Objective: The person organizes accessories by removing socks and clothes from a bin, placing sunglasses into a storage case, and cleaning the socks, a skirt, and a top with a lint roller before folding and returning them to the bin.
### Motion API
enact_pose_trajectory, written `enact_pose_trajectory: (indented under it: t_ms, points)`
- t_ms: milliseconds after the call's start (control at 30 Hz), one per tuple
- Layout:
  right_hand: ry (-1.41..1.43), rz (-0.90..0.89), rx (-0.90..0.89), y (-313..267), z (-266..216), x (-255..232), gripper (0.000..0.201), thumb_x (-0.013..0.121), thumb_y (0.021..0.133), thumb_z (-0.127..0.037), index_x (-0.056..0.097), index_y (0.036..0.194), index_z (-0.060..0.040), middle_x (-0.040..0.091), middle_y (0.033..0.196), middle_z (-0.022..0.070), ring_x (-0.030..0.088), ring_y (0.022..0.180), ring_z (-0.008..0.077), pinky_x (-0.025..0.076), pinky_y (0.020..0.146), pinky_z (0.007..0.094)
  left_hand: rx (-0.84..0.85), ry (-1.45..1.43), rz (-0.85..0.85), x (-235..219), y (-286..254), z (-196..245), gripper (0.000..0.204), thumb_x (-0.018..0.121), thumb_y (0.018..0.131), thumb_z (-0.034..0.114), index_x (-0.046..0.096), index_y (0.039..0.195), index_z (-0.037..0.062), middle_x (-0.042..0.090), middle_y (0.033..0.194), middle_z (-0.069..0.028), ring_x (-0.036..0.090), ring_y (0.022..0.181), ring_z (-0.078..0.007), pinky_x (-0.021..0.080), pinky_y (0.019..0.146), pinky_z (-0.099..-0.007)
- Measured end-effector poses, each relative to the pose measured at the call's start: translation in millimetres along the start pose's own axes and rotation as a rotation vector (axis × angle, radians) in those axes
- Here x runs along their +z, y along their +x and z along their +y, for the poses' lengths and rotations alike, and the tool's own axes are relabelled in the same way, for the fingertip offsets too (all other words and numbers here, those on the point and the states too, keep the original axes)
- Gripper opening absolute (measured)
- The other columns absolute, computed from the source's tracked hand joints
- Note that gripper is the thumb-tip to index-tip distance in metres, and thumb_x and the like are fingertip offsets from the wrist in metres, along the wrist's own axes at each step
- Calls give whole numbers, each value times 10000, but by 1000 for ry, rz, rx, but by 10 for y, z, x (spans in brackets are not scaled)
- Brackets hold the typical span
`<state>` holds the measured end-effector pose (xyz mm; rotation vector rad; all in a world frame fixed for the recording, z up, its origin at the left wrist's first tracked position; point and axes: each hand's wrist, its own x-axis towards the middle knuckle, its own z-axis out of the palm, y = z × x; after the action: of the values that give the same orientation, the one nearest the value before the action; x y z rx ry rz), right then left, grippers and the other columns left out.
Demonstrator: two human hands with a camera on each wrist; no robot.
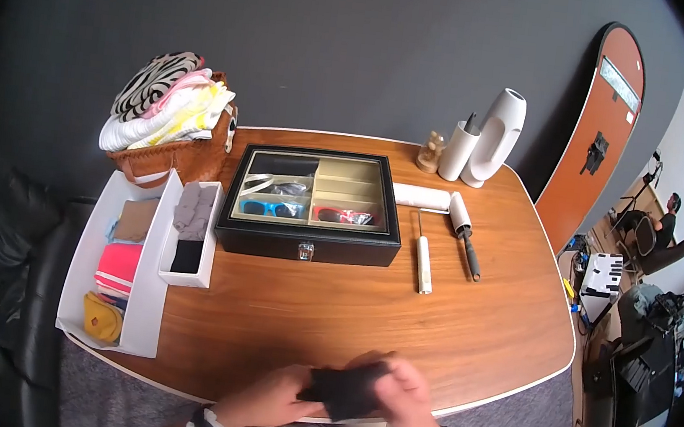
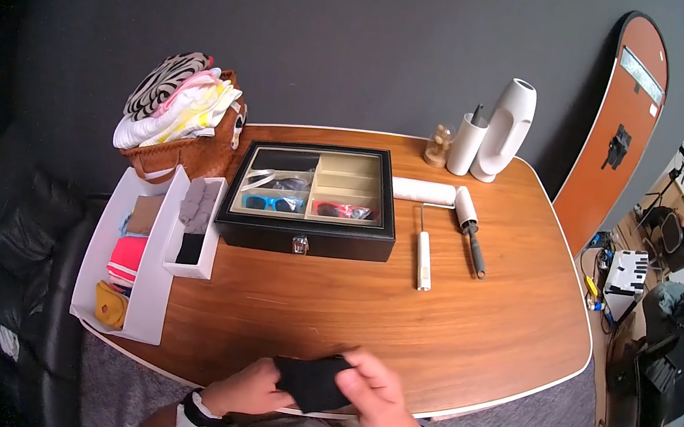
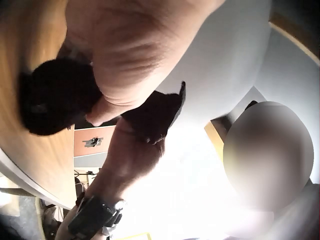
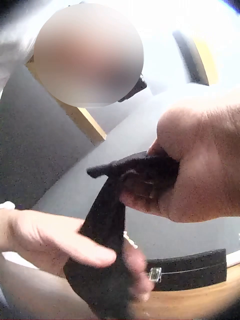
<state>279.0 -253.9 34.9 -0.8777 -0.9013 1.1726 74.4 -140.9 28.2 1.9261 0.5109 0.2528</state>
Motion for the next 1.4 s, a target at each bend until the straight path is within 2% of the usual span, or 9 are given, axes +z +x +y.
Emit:
enact_pose_trajectory:
  t_ms: [133,300,400,533,667,867,1167,1267,1400]
  points:
    - [63,199,-196,126,-136,-112,277,589,1047,-200,582,1218,17,660,1179,191,655,1082,264,538,952,396,9,-152,365,-100,-39,-184,306,642,860,-56,637,1163,-13,707,1007,-120,722,976,-186,569,863,-330]
    - [-275,321,-145,493,-24,-158,435,571,977,63,480,1394,-18,559,1364,110,572,1201,192,516,944,328,122,-107,930,-563,213,-216,507,577,819,-84,578,1320,-8,549,1364,-173,498,1356,-317,373,1163,-416]
    - [-274,303,-119,471,189,-71,427,589,970,63,502,1379,-25,543,1367,100,590,1165,172,509,928,285,-33,487,872,-702,101,-198,520,615,835,-57,567,1348,16,469,1437,-203,398,1422,-401,323,1192,-454]
    - [-456,135,79,265,542,-109,324,646,970,9,584,1288,1,616,1201,104,649,1058,180,533,873,288,-58,628,842,-906,-63,-430,498,619,858,-27,563,1350,24,471,1418,-235,421,1355,-458,374,1135,-518]
    - [-693,-27,164,141,766,-173,202,690,951,-34,679,1152,-11,652,1086,110,679,958,197,540,783,300,-138,702,1086,-1329,-25,-709,331,634,900,8,612,1229,-21,627,1220,-247,583,1174,-438,457,1032,-493]
    - [-767,-50,137,95,678,-144,219,686,953,-45,676,1170,-13,663,1131,106,671,1016,230,522,759,301,-580,822,876,-1778,158,-1457,306,686,868,54,675,1170,3,710,1054,-265,685,1000,-457,545,893,-523]
    - [-680,-88,129,106,788,-292,223,682,964,-73,677,1183,-31,674,1133,73,672,1000,209,508,745,288,-737,749,763,-1946,309,-1598,54,701,805,40,715,853,58,731,1021,-228,697,1019,-419,557,874,-513]
    - [-712,-92,96,106,771,-286,231,686,962,-71,678,1191,-38,676,1109,69,673,976,190,499,728,278,-675,695,923,-1864,275,-1444,75,688,849,43,685,923,40,719,971,-215,697,965,-407,544,837,-500]
    - [-696,-90,78,108,771,-293,229,686,962,-71,683,1189,-40,673,1081,66,673,963,178,489,702,268,-8,456,1366,-1656,311,-1003,105,640,951,36,573,1031,25,615,863,-124,614,794,-278,497,754,-392]
